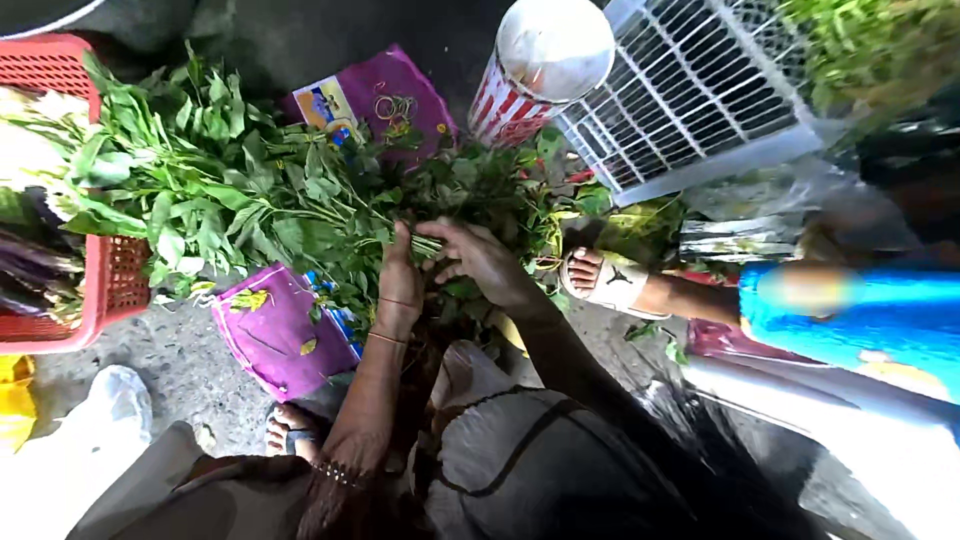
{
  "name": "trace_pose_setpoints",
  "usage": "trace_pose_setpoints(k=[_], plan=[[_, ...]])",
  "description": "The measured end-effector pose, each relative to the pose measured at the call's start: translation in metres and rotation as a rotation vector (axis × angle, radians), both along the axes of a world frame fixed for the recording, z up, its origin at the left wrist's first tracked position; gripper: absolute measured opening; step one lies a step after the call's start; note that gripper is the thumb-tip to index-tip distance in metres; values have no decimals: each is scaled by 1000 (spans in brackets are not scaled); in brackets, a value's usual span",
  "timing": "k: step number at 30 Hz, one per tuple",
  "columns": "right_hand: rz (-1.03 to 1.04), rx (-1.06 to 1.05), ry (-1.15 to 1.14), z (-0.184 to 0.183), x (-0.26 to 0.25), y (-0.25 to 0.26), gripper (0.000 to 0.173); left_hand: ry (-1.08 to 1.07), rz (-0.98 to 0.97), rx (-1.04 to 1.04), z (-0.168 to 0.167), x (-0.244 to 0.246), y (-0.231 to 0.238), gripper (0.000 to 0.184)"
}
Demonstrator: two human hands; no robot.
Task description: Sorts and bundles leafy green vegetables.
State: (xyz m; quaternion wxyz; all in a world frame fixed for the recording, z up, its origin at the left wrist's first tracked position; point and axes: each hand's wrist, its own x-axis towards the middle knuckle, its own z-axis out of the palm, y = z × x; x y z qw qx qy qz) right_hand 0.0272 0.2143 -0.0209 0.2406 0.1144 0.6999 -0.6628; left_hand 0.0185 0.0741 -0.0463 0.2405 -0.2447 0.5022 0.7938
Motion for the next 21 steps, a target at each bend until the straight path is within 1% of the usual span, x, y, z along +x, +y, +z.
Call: trace_pose_setpoints(k=[1,2,4,5,6,8,10,11,12,14,15,17,19,20,21], plan=[[46,44,88,-4,1,2,42,-11,-22,13,-2,-1,1,61],[83,140,228,-8,2,3,37,-22,-42,21,-4,-1,2,62],[111,418,503,-17,4,3,33,-50,-82,25,-5,0,3,64],[99,518,571,-21,6,5,28,-70,-92,22,-4,0,3,64],[80,556,565,-23,7,9,26,-88,-102,18,-2,-1,3,63],[5,540,463,-30,9,24,26,-98,-130,19,1,-4,2,59],[-144,535,371,-36,6,34,29,-100,-140,46,1,-7,-1,58],[-208,515,336,-37,4,36,32,-103,-136,51,1,-8,-1,58],[-225,466,284,-36,3,36,37,-106,-136,53,0,-9,-1,58],[-122,343,181,-27,5,27,46,-110,-151,58,-3,-8,2,58],[-53,322,170,-24,5,18,48,-112,-155,72,-5,-6,3,58],[67,385,291,-27,0,-3,44,-88,-129,123,-9,-4,8,50],[96,433,434,-36,-4,-18,38,-56,-66,245,-12,-4,7,42],[106,436,462,-37,-4,-21,36,-49,-57,266,-12,-4,5,41],[122,431,451,-36,-5,-22,34,-57,-64,243,-11,-4,3,43]])
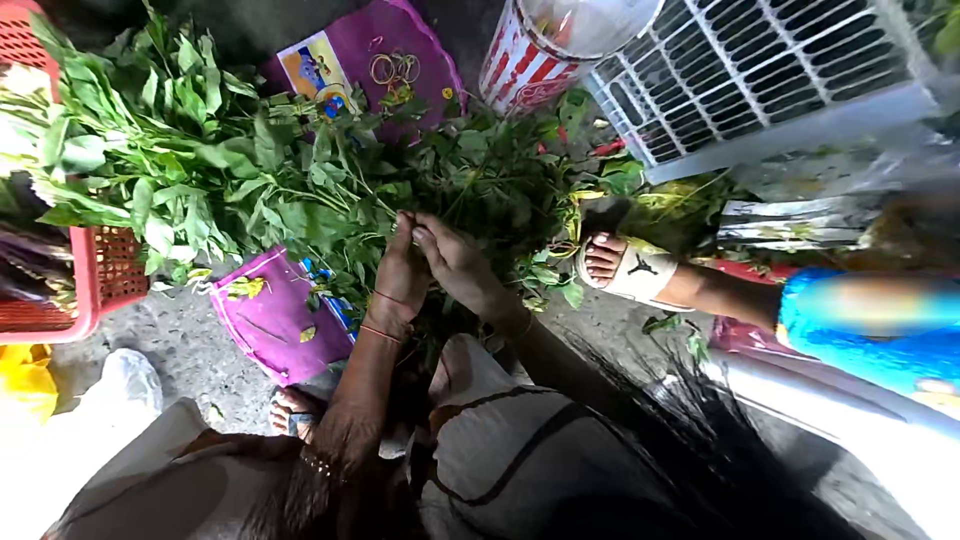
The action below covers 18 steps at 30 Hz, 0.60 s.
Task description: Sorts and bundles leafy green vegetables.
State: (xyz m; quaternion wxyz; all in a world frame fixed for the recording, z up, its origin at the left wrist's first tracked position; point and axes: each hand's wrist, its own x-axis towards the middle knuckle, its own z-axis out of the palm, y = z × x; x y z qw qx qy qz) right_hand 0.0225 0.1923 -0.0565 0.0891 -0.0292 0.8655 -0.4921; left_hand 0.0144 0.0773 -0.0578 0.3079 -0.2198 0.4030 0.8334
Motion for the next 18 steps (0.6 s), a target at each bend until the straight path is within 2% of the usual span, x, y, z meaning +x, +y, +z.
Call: trace_pose_setpoints(k=[3,5,6,8,9,10,11,13,16,18], plan=[[4,8,-139,6,-4,2,30,-45,-138,-169,6,-1,-5,55],[5,26,-203,5,-4,11,29,-47,-392,-383,14,-4,-10,60],[6,34,-222,4,-3,18,30,10,-594,-560,21,-5,-12,58],[0,31,-268,0,-2,34,32,356,-970,-1106,41,-1,-7,40],[11,19,-268,-2,-5,39,31,680,-946,-1379,44,6,-3,28],[23,-4,-253,-3,-5,43,27,1082,-802,-1552,34,9,-5,24],[19,-33,-244,-3,-2,46,24,1358,-751,-1579,23,3,-7,38],[-10,-24,-249,6,-2,44,26,1587,-901,-1498,6,-19,-11,61],[-25,45,-173,14,-1,45,26,1663,-977,-1381,-6,-39,-13,64],[-53,-76,-187,14,5,58,36,1662,-1040,-1334,-1,-40,-8,61]])
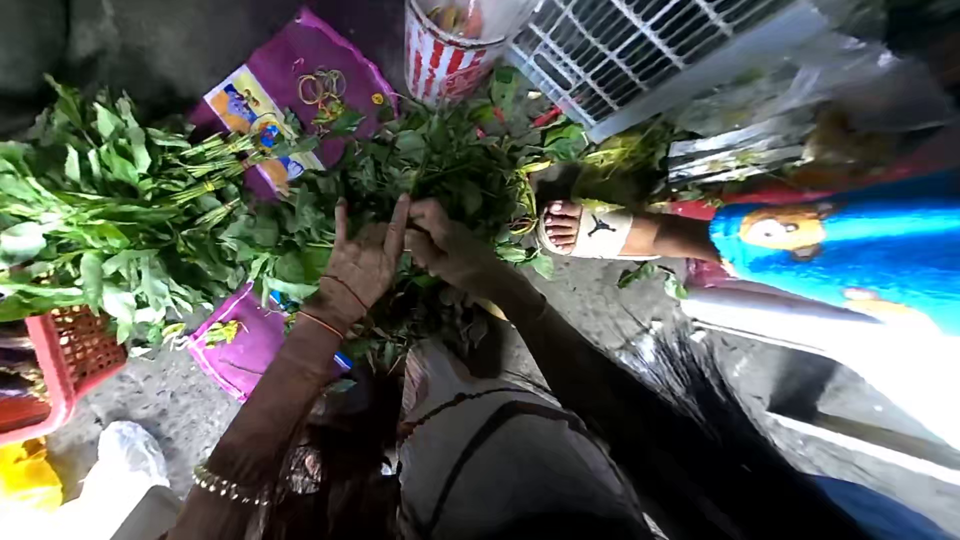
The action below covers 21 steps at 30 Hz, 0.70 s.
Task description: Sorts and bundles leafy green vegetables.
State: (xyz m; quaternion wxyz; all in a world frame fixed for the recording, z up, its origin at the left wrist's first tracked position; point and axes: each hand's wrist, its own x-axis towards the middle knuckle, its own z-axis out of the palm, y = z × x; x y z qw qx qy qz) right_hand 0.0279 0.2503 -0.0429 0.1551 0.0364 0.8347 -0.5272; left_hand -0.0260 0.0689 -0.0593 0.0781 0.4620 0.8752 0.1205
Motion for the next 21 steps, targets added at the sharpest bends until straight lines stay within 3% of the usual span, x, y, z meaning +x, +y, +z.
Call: trace_pose_setpoints(k=[3,6,8,11,12,14,17,19,21], plan=[[-181,-137,4,-2,-5,32,70,-96,39,-89,14,3,11,41],[-468,-159,65,10,-17,40,67,-235,84,-248,44,11,29,35],[-446,-202,160,3,-23,17,62,-345,109,-322,62,19,46,39],[-399,-406,24,-5,-19,7,62,-655,213,-289,60,16,47,41],[-441,-366,37,-8,-10,12,60,-795,264,-211,58,10,38,43],[-473,-21,9,-18,26,24,46,-1055,359,24,51,4,15,43],[-163,499,-394,-46,89,31,39,-1425,382,336,46,-1,-1,23],[13,599,-597,-69,111,26,57,-1514,337,411,41,-2,-2,21],[21,617,-565,-85,119,28,59,-1511,313,424,35,1,-1,23]])
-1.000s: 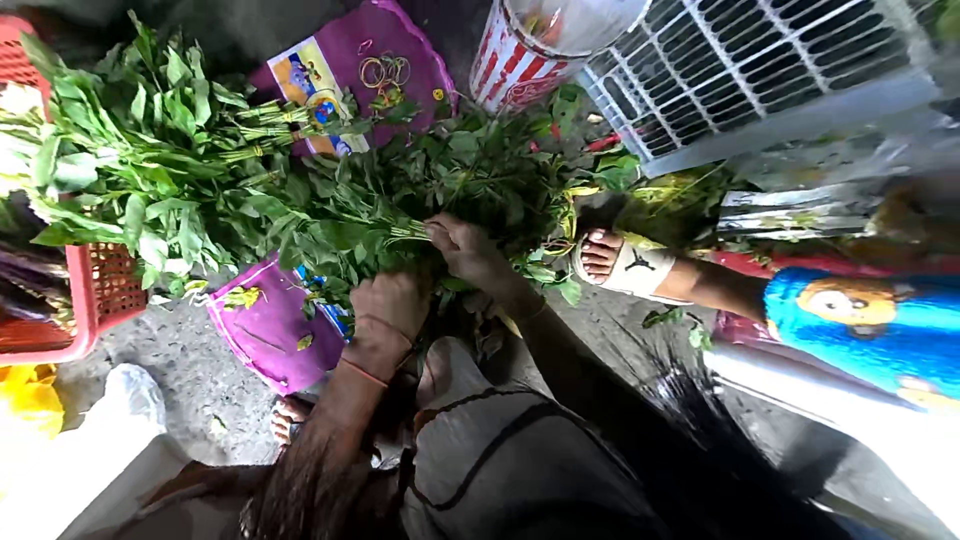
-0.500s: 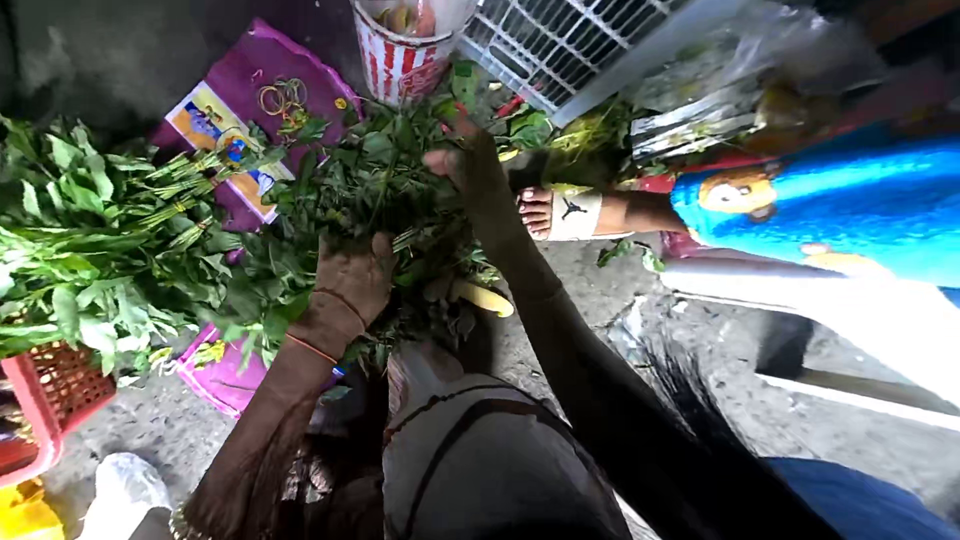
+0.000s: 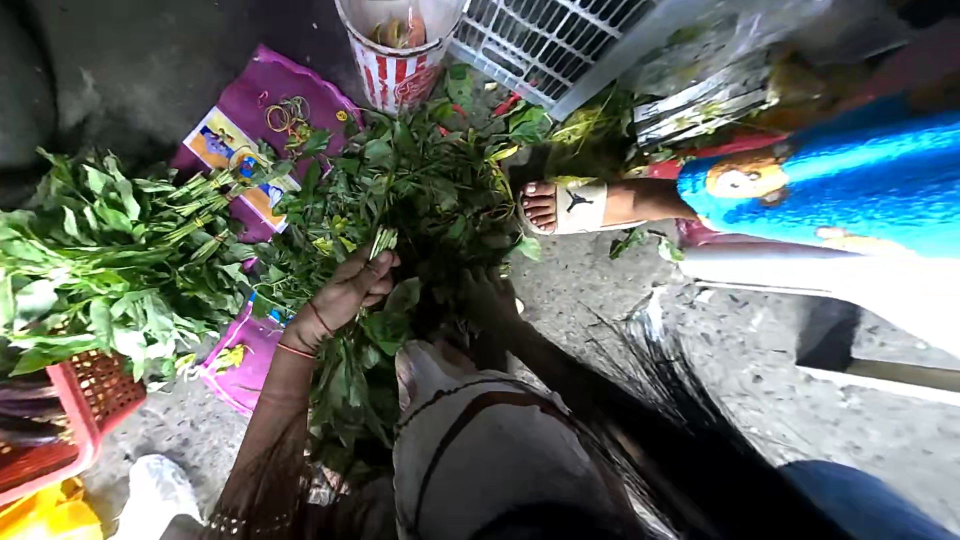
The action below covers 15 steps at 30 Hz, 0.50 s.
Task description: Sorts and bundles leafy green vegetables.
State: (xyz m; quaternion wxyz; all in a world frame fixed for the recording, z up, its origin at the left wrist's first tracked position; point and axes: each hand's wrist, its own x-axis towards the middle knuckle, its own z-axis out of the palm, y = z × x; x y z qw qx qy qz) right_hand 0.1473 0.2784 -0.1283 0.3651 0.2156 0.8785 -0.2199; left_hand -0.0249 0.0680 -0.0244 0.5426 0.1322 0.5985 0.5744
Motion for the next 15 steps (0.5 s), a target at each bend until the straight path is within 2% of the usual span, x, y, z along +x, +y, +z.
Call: trace_pose_setpoints(k=[3,5,6,7,10,11,13,15], plan=[[-9,-23,75,0,1,9,48,100,-22,-116,-1,5,-1,25],[-23,37,124,25,0,13,41,270,-92,-298,1,1,-2,36],[-28,70,77,47,0,12,41,315,-143,-392,3,-1,-4,46],[-23,85,-20,74,-3,11,45,363,-188,-460,4,-1,-6,51],[79,73,-228,132,-7,17,80,541,-293,-576,7,0,-8,48],[103,35,-257,145,-5,22,86,575,-325,-610,10,1,-7,47],[148,-38,-226,158,7,39,90,641,-356,-659,15,2,-6,49],[147,-115,-154,168,16,54,86,626,-316,-617,20,3,-7,52]])
